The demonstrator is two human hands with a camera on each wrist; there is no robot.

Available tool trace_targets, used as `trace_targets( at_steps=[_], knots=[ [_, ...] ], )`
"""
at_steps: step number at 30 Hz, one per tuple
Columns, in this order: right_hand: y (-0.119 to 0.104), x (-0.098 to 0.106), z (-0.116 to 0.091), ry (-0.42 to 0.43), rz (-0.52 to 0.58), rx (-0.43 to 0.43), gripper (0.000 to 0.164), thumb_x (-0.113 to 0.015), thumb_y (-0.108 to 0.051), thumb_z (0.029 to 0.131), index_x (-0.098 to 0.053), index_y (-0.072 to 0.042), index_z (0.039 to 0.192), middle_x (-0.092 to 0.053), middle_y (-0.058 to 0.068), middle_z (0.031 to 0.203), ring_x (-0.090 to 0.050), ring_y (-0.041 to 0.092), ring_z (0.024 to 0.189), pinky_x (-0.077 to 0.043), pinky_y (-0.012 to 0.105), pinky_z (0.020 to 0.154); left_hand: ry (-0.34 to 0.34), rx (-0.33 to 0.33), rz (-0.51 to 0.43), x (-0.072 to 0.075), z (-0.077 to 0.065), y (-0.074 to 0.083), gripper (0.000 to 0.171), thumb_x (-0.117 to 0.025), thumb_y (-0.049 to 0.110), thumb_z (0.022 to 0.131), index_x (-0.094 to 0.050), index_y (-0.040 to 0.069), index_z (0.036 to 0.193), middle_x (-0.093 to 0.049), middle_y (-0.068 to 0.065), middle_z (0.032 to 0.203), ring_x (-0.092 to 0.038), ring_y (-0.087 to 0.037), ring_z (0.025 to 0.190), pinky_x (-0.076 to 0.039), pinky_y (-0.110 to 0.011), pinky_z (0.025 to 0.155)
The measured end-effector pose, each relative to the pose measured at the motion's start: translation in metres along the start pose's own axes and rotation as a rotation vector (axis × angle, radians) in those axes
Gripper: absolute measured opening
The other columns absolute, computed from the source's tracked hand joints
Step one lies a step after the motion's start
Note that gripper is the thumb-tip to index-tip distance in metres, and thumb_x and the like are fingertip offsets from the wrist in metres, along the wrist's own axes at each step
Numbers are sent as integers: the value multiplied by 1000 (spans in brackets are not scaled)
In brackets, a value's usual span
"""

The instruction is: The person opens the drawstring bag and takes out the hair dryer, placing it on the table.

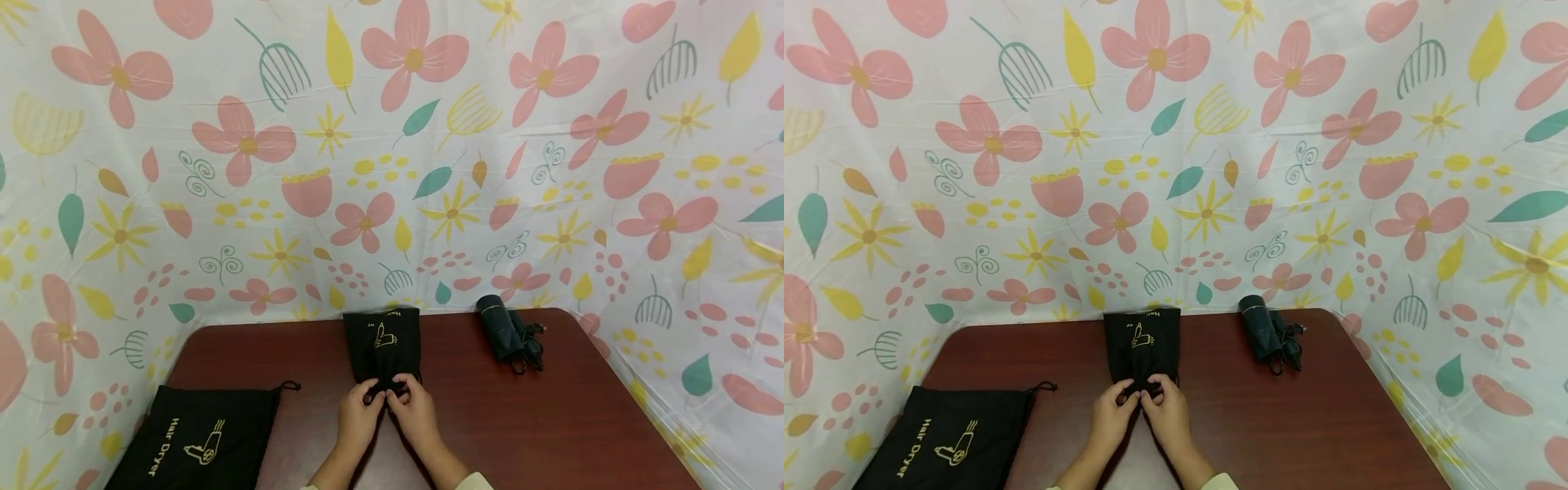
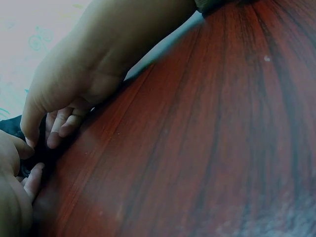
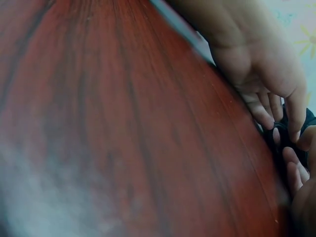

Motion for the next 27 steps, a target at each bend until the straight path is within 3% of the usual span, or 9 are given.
trace_targets(
  at_steps=[13,27],
  knots=[
    [0,0,-2,73,-69,29,22,-76,-9,86,-65,-16,104,-63,-1,79,-55,-2,56,-48,18,54,-6,-7,-7,0,0,-4,21,-78,16,86,-77,14,108,-75,-2,104,-63,-8,82,-51,-22,71],
    [0,0,-4,69,-80,58,23,-75,-7,86,-63,-13,105,-61,-1,78,-54,-2,58,-47,18,54,18,-9,-4,0,-1,-3,19,-80,16,83,-76,16,102,-73,3,95,-59,-4,77,-49,-20,68]
  ],
)
Point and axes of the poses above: each hand's wrist, its own z-axis towards the middle knuckle, its own x-axis out of the back of the hand, y = z × x, the point moved 4 cm from there along z, towards the middle knuckle
